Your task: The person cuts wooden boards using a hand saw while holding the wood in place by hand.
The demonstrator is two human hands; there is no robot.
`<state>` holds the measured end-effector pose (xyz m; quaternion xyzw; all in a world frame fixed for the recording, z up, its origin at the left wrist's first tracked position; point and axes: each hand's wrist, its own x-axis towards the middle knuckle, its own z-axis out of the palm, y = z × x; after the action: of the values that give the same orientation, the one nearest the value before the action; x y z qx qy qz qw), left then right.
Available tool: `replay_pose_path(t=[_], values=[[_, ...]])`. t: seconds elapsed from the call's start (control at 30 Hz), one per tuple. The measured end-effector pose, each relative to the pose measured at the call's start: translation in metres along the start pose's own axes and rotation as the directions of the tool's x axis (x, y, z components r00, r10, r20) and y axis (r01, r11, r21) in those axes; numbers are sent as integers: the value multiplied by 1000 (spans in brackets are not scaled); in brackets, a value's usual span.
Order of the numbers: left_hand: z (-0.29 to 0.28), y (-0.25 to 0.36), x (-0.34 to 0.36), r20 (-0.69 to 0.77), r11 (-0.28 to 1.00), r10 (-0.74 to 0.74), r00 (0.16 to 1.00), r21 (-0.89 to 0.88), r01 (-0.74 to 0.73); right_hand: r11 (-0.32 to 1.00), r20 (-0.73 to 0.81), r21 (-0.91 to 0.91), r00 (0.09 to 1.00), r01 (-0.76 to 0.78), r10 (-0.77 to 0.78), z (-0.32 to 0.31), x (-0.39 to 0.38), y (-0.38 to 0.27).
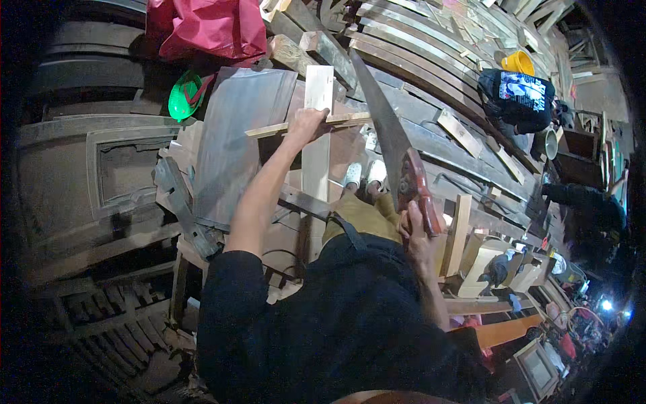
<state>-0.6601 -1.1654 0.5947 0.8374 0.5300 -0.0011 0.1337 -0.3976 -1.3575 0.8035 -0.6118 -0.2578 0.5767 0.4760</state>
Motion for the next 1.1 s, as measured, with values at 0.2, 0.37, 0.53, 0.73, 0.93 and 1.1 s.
replay_pose_path(t=[0.2, 0.37, 0.53, 0.73, 0.93, 1.1], values=[[5, -13, 7, -46, 992, -30, 999, -126, 24, 964, 68, -243, 993, 113, -99, -2, 16, 36], [5, -14, 13, -10, 993, -34, 999, -116, 33, 971, 71, -227, 995, 82, -67, 0, 22, 41], [8, -20, 13, 8, 991, -69, 998, -113, 69, 989, 118, -136, 992, 57, -41, 8, 14, 34], [-2, -13, 13, 17, 984, -90, 996, -152, 91, 925, 136, -360, 988, 123, -79, 7, 17, 29], [2, -20, 20, 45, 998, -20, 999, -63, 23, 844, 199, -478, 966, 243, -165, 9, 11, 28], [-4, -18, 22, 39, 993, -4, 999, -114, 8, 834, 234, -479, 956, 273, -179, 12, 9, 25]])
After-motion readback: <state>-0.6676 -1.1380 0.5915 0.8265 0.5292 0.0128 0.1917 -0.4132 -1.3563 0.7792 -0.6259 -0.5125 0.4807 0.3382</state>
